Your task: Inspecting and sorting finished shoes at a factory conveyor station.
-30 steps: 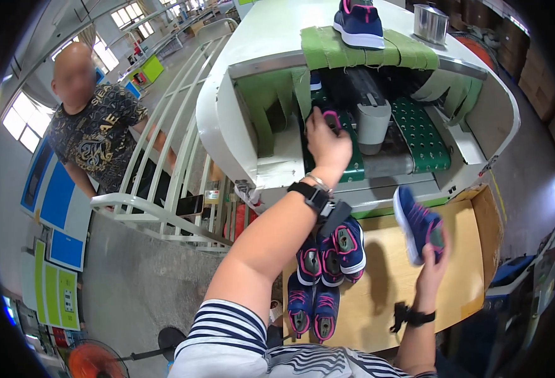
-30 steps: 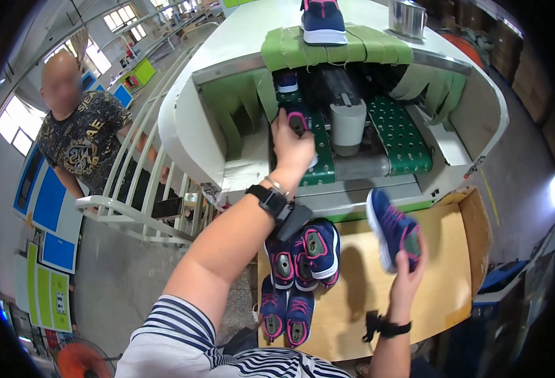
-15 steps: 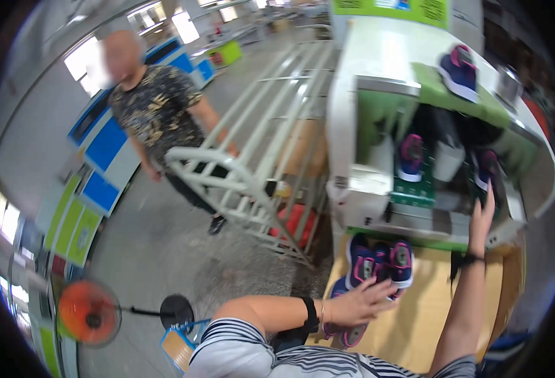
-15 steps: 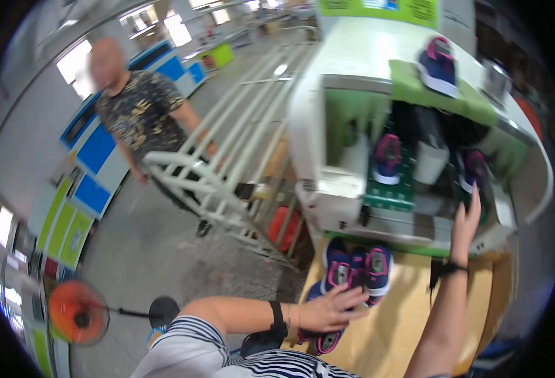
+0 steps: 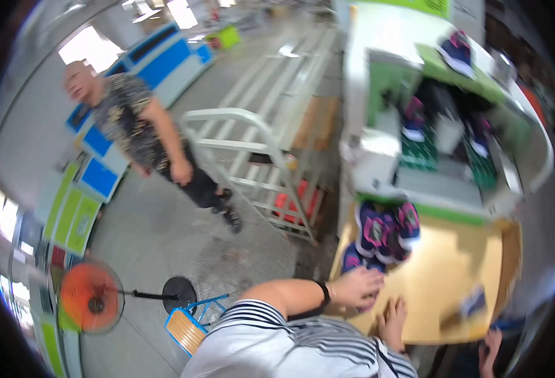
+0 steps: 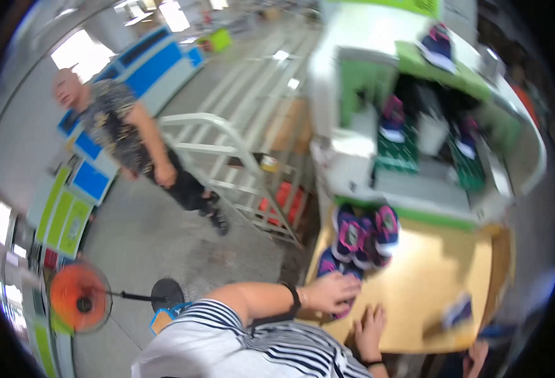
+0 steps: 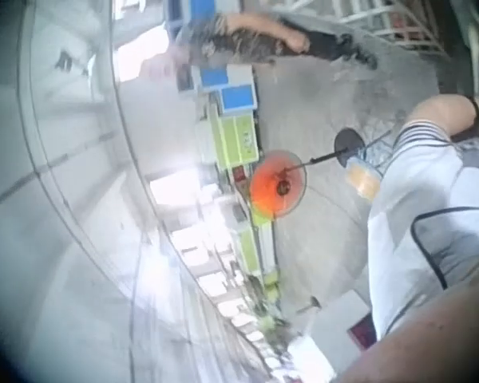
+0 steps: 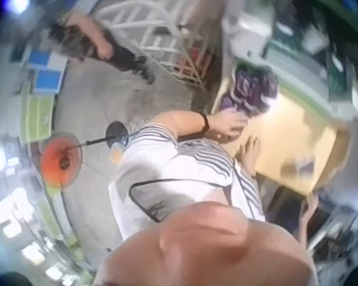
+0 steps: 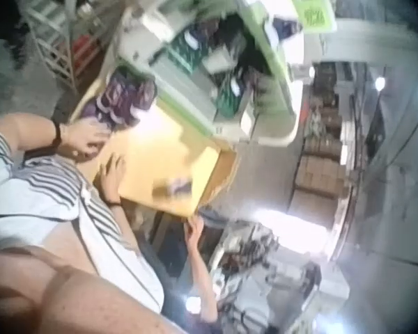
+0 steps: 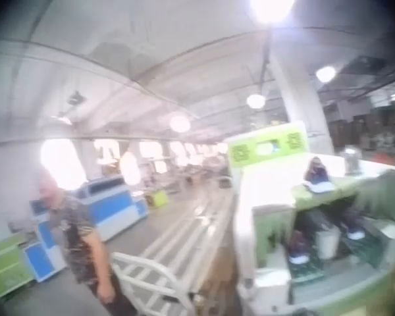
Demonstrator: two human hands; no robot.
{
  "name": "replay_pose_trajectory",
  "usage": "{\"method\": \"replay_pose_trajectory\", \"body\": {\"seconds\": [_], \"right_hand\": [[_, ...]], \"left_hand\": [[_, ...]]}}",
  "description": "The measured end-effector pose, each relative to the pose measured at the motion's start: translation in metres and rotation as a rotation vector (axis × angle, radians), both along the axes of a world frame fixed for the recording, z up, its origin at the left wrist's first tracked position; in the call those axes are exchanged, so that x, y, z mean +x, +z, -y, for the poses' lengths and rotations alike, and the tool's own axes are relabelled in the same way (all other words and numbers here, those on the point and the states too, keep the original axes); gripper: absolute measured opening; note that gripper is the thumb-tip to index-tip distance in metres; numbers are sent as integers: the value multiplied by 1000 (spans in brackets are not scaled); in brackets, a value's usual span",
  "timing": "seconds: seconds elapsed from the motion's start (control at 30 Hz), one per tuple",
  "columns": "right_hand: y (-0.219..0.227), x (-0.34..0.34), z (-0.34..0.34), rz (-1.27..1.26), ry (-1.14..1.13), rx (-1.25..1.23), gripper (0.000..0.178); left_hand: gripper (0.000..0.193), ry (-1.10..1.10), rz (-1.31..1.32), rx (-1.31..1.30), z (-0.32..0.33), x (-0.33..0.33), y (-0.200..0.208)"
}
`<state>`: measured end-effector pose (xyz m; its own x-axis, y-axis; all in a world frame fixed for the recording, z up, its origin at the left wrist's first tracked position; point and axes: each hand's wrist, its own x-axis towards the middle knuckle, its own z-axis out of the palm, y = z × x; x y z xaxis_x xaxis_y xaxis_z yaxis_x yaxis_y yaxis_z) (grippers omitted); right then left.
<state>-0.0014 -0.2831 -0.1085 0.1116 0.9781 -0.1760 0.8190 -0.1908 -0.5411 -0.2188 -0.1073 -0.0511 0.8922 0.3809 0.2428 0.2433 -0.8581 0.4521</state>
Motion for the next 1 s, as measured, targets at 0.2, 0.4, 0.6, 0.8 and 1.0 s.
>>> {"method": "replay_pose_trajectory", "body": {"seconds": [0.2,0.4,0.6,0.8,1.0], "right_hand": [[17,-31,-11,116,-60,47,76],[19,-25,-18,153,-139,46,67],[64,46,-86,44,-340,415,41],[78,105,-211,178,-250,498,50],[22,186,-214,371,-751,134,97]], "left_hand": [[60,50,-38,97,-6,-5,10],[59,24,-57,111,-11,4,16],[59,6,-61,97,-8,14,26],[68,-91,80,-122,-47,34,90],[90,53,711,-123,-160,124,286]]}}
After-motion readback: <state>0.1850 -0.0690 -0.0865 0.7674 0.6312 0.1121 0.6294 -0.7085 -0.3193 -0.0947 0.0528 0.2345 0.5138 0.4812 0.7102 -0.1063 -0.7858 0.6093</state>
